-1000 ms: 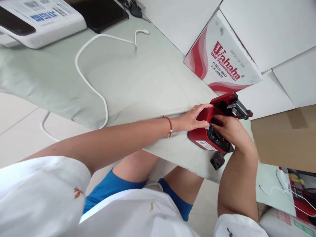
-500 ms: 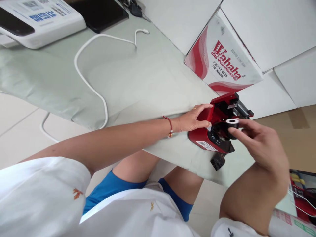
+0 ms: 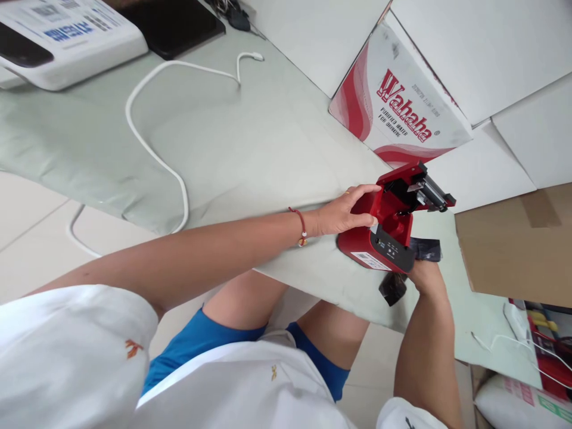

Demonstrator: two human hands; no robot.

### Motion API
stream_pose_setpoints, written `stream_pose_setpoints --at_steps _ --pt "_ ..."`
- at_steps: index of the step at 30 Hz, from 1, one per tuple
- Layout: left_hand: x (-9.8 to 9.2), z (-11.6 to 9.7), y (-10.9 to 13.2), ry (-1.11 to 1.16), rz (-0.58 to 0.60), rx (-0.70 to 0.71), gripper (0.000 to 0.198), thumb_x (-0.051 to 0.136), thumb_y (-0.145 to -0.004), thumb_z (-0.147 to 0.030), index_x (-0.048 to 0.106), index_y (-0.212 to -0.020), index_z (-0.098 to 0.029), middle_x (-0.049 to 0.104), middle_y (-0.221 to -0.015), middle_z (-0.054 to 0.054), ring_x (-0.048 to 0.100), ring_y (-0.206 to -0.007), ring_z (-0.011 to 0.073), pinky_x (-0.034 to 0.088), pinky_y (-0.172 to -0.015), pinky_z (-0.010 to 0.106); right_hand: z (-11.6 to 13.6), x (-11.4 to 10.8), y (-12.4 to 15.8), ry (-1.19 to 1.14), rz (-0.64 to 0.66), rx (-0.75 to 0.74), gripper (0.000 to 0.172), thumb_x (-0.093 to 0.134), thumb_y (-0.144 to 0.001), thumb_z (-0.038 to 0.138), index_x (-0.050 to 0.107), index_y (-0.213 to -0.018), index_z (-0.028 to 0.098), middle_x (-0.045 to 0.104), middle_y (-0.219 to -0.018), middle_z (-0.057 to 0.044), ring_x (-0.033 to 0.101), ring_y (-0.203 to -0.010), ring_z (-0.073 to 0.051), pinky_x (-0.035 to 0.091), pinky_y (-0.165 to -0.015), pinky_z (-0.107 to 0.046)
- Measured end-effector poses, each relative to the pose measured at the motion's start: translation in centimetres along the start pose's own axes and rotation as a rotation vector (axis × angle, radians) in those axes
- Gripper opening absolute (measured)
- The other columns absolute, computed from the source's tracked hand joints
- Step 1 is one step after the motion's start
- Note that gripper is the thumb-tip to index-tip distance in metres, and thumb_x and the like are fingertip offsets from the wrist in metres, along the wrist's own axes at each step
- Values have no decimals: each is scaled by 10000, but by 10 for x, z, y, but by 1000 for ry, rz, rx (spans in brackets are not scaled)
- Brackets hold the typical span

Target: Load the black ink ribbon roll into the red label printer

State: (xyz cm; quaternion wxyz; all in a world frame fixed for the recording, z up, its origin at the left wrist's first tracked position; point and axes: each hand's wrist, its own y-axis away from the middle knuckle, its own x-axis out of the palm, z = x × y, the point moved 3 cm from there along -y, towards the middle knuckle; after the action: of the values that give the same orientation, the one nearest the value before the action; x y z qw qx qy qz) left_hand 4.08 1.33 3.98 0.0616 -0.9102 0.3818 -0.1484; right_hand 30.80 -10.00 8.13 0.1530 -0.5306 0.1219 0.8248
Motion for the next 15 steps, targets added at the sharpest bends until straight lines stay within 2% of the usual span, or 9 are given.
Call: stream_pose_setpoints --at_steps 3,5,8,12,15 --pt "0 -1 0 -5 -8 -4 832 740 -840 -441 453 -1591 -228 452 -1679 176 429 -1599 369 366 -1353 591 -21 -8 12 132 -120 132 560 625 -824 602 813 -1099 152 799 -942 -171 720 -937 -353 587 -856 -472" --pt "0 -1 0 1 -5 -4 831 742 -851 -445 448 -1599 -234 457 -1677 171 422 -1606 367 361 -1357 590 -35 -12 21 213 -181 190 652 561 -837 628 798 -1179 125 789 -1128 -225 714 -990 -368 568 -933 -519" --pt "1 -1 1 21 1 -5 817 741 -861 -446 446 -1596 -245 467 -1681 162 421 -1608 361 363 -1358 587 -47 -5 35 257 -169 198 780 537 -838 629 727 -1397 120 728 -1375 -255 698 -1130 -381 543 -1019 -534" --pt "0 -1 0 -2 -4 0 797 734 -847 -437 456 -1571 -248 447 -1687 163 425 -1602 354 373 -1353 573 -50 4 44 271 -125 201 866 563 -855 635 630 -1554 129 714 -1424 -246 703 -1141 -361 545 -1037 -527" --pt "-1 0 -1 -27 -11 7 748 736 -854 -434 470 -1539 -291 459 -1672 139 426 -1596 340 357 -1359 578 -44 -2 43 270 -107 231 797 598 -863 642 702 -1479 147 763 -1332 -240 718 -1078 -369 556 -1017 -558"
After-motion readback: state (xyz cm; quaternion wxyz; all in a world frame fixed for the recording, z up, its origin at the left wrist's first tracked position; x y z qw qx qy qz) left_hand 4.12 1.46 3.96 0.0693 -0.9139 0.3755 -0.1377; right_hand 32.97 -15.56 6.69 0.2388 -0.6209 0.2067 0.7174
